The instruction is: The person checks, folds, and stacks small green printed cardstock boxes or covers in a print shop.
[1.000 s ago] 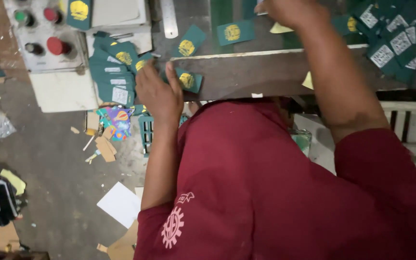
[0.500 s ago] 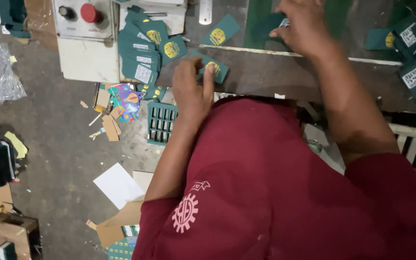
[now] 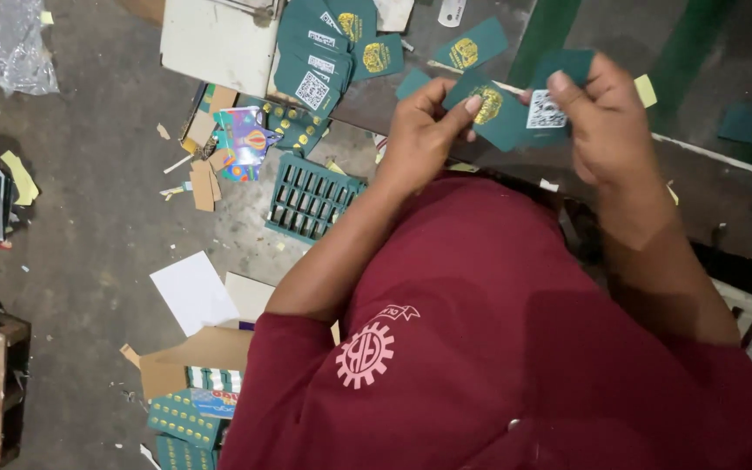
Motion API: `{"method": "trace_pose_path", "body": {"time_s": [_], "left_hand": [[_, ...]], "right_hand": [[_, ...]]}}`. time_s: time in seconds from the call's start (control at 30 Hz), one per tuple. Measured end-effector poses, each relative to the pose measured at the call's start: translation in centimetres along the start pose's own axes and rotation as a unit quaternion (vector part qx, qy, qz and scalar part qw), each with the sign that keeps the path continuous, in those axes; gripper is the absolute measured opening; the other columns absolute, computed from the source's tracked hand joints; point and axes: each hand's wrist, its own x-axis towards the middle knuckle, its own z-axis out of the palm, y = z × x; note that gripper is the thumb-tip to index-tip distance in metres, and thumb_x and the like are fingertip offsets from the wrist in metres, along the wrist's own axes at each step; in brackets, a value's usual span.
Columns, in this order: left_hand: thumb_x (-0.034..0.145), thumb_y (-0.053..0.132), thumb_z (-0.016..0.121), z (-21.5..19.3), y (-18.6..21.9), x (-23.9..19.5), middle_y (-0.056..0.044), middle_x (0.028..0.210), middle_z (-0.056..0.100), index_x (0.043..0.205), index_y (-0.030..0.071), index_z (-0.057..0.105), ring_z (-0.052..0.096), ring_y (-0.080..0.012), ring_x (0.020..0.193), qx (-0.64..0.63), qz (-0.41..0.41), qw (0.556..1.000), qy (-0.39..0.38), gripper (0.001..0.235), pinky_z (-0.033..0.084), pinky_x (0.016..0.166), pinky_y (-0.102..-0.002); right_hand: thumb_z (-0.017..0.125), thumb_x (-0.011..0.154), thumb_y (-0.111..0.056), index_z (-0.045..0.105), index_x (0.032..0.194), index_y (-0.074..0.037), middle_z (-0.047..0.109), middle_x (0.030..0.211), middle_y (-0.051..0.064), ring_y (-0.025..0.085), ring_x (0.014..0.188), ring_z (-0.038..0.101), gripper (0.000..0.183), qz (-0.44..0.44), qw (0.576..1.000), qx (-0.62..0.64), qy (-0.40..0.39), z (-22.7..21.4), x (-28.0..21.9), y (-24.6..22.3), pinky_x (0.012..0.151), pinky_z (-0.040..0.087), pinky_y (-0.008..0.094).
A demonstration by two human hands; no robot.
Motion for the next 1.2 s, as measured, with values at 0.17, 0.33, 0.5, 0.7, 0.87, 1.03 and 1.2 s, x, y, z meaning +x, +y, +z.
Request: {"method": "trace_pose_path", "body": {"time_s": [0.17,0.33,0.5,0.7,0.87,1.03,1.2], "left_hand": [[0.1,0.016,0.07,-0.2,1.6,-0.5,-0.001,0.09,0.073,0.108,0.001,0.07,0.063,-0.0068,0.07,-0.027,-0.025,0.999,0.02,0.017,0.051,0.064,-0.022],[0.1,0.016,0.071,-0.3,1.3,-0.7,-0.001,0.087,0.071,0.107,0.001,0.069,0.062,-0.0062,0.069,-0.034,-0.053,0.997,0.039,0.016,0.051,0.06,-0.022],[0.102,0.019,0.068,-0.5,0.8,-0.8,0.0,0.086,0.071,0.109,0.001,0.069,0.064,-0.0062,0.07,0.004,-0.037,0.998,0.048,0.019,0.051,0.06,-0.022],[0.107,0.019,0.059,-0.5,0.4,-1.0,-0.001,0.092,0.071,0.117,0.0,0.068,0.068,-0.0074,0.074,0.004,-0.035,0.999,0.04,0.024,0.054,0.061,-0.024],[0.108,0.018,0.056,-0.4,-0.1,-1.1,-0.004,0.096,0.073,0.12,-0.002,0.069,0.073,-0.0106,0.079,0.001,-0.036,0.999,0.039,0.026,0.056,0.064,-0.024],[0.108,0.016,0.053,-0.5,-1.2,-0.6,-0.007,0.102,0.074,0.123,-0.002,0.066,0.076,-0.0145,0.085,-0.098,-0.047,0.994,0.008,0.027,0.06,0.07,-0.027],[0.108,0.011,0.053,-1.1,-1.0,-0.8,-0.011,0.107,0.073,0.117,0.001,0.063,0.075,-0.0206,0.089,-0.258,-0.083,0.962,-0.015,0.016,0.063,0.078,-0.035]], "right_hand": [[0.057,0.11,0.005,0.06,0.13,0.001,0.07,0.115,0.007,0.013,0.103,0.068,0.02,-0.031,0.998,0.048,0.007,-1.6,-0.7,0.0,0.096,0.057,0.029],[0.063,0.116,0.012,0.056,0.12,0.003,0.063,0.107,0.005,0.01,0.097,0.063,0.012,-0.076,0.997,0.003,-0.025,-2.4,-1.0,0.4,0.094,0.054,0.025],[0.063,0.116,0.004,0.064,0.126,0.005,0.073,0.108,0.01,0.011,0.092,0.068,0.01,-0.069,0.997,0.006,0.017,-1.4,-1.5,-0.3,0.086,0.055,0.024],[0.07,0.115,0.0,0.07,0.12,0.004,0.071,0.103,0.006,0.009,0.088,0.066,0.006,-0.09,0.983,-0.151,0.052,-0.8,-2.2,-0.2,0.079,0.053,0.023],[0.077,0.098,0.01,0.067,0.116,-0.002,0.071,0.11,0.006,0.019,0.103,0.071,0.024,-0.34,0.846,-0.4,0.095,1.6,-3.3,-1.5,0.089,0.058,0.031],[0.081,0.088,0.014,0.077,0.106,-0.008,0.067,0.113,0.004,0.026,0.112,0.064,0.028,-0.374,0.764,-0.524,0.048,2.7,-4.1,-1.2,0.094,0.052,0.034],[0.083,0.089,0.005,0.083,0.116,-0.012,0.069,0.12,0.002,0.025,0.117,0.059,0.032,-0.399,0.701,-0.591,-0.003,2.5,-3.9,-0.3,0.106,0.037,0.041]]}}
